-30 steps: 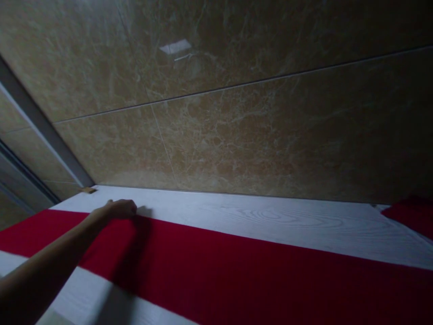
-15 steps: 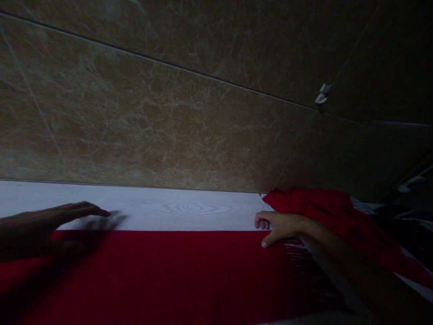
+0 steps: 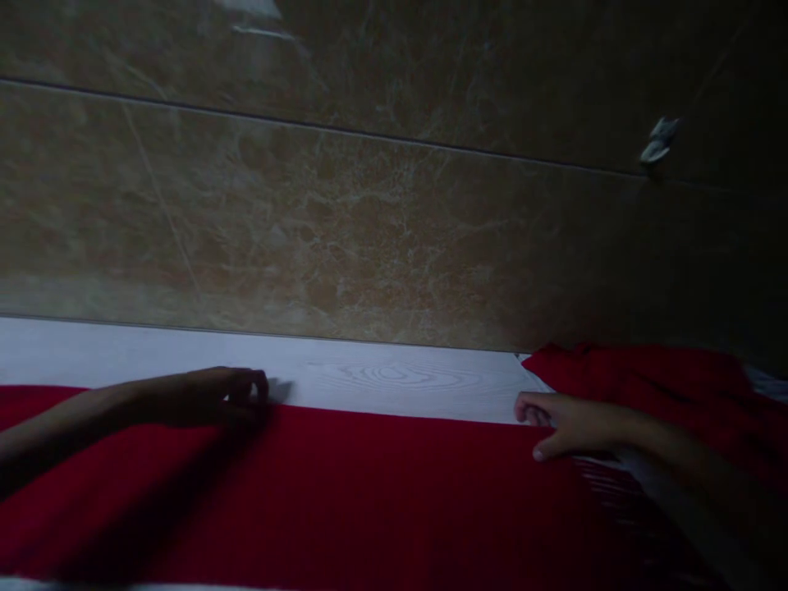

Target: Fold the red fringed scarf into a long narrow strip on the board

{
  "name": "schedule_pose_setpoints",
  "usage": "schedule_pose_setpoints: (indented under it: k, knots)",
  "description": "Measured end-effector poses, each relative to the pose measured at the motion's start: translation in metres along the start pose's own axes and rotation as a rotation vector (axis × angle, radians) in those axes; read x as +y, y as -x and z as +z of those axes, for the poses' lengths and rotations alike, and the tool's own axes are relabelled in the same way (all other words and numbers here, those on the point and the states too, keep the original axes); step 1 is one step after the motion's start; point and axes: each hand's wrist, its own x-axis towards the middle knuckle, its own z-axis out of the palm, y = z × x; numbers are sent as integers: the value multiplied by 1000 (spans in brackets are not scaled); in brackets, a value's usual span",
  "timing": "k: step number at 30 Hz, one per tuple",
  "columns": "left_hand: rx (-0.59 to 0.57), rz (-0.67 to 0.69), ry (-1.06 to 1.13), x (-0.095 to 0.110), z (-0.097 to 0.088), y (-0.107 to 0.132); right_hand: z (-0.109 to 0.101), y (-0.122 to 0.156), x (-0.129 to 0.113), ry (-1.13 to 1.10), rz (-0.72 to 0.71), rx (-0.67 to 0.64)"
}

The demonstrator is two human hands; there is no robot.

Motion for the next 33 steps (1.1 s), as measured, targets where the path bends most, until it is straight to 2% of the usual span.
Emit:
schedule_pose_setpoints:
  k: [3,7,11,16,20,27,30,33]
  knots:
    - [-43,-67,23,12,-13,-1,-5,-7,7,-30,-14,-89]
    - [-76,-87,116,12,-22,-1,-12,-11,4,-48,-25,-157]
    - [-45,-138,156,-3,-23,-7,-16,-17,-1,-64,-26,-106]
    - [-61,-105,185,-20,-17,-12,-20,-17,-5,-54,-36,-85]
    - [-28,-119,196,-27,-18,-11,-29,-10,-6,-25,-16,-27]
    - [104,-130,150,-23,-24,10,-41,13,-10,-40,-20,89]
    - [110,-141,92,-23,-18,22,-36,25,-11,-114,30,112]
    - [163,-151,43,-32,-7,34,-26,39,-11,-157,41,198]
